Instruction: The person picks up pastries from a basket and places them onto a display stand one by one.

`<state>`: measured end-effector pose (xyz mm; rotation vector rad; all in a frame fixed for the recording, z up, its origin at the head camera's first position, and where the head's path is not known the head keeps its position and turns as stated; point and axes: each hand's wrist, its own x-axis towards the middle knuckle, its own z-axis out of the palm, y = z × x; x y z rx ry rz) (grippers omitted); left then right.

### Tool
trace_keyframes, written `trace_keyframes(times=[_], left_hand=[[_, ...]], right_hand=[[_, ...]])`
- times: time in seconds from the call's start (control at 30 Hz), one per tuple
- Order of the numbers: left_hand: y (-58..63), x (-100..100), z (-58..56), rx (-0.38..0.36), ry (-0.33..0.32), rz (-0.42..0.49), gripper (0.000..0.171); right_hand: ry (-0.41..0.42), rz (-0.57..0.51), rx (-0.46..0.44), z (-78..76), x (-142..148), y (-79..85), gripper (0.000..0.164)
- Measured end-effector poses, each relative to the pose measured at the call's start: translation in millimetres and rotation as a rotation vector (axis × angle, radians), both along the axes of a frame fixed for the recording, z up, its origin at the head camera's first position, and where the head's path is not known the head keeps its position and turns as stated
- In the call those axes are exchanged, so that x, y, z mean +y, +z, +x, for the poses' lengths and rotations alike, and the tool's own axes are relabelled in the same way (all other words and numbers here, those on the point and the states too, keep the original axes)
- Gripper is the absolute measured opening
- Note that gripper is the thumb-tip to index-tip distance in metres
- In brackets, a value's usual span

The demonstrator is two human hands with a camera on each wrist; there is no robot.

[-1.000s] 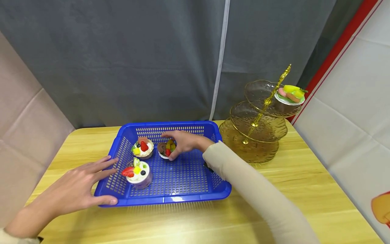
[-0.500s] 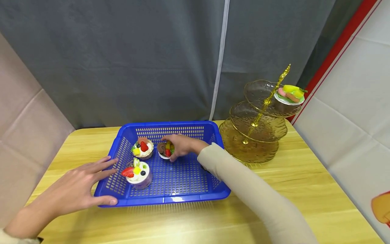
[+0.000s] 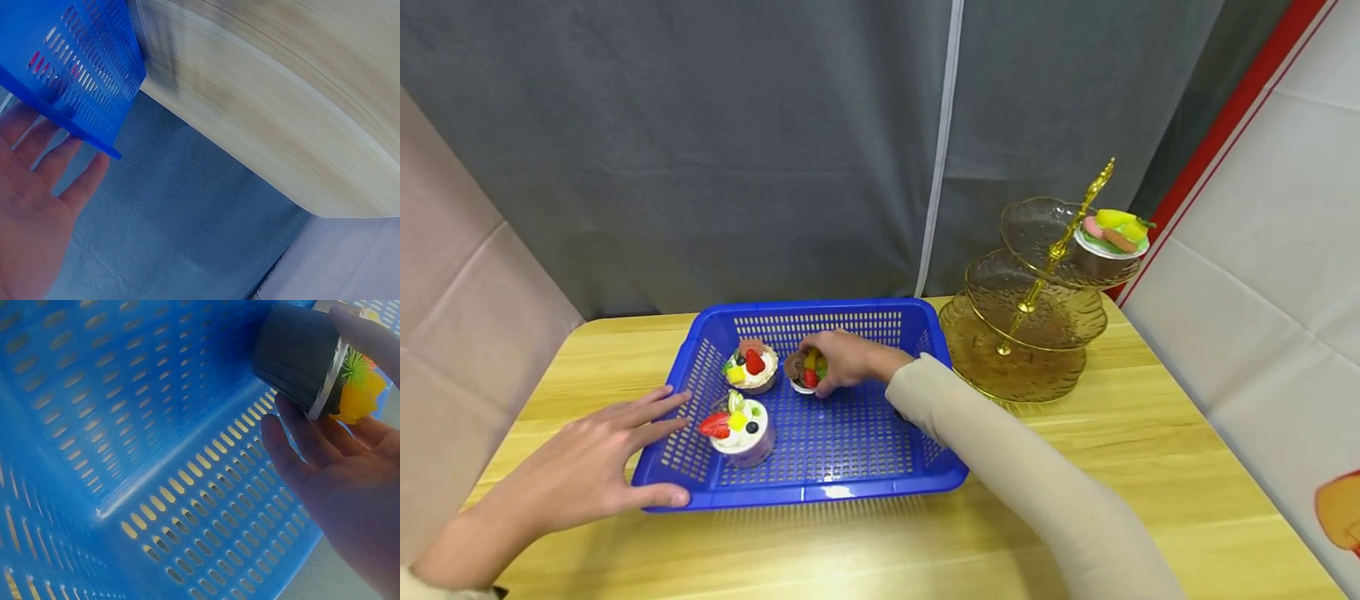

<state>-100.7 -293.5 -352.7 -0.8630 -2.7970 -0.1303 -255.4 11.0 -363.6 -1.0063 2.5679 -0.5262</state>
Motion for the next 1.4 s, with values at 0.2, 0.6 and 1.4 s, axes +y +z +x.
trace_keyframes(times=[0.2,0.6,1.4], left_hand=[[-0.2,-0.4,0.4,-0.005,-0.003,0.002,0.085],[-0.5,-0.9,2.1,0.002,0.003,0.003,0.085],[0.5,-0.7,-0.6,-0.02,0.006,-0.007,0.085]], right_hand=[[0.007,-0.041,0.008,3.0,3.5,7.1,0.064],[-0.062,-0.181,0.063,17.1,22.8,49.3,0.067],[-0.18,-0.505,0.224,52.0,102.1,106.7,0.067]])
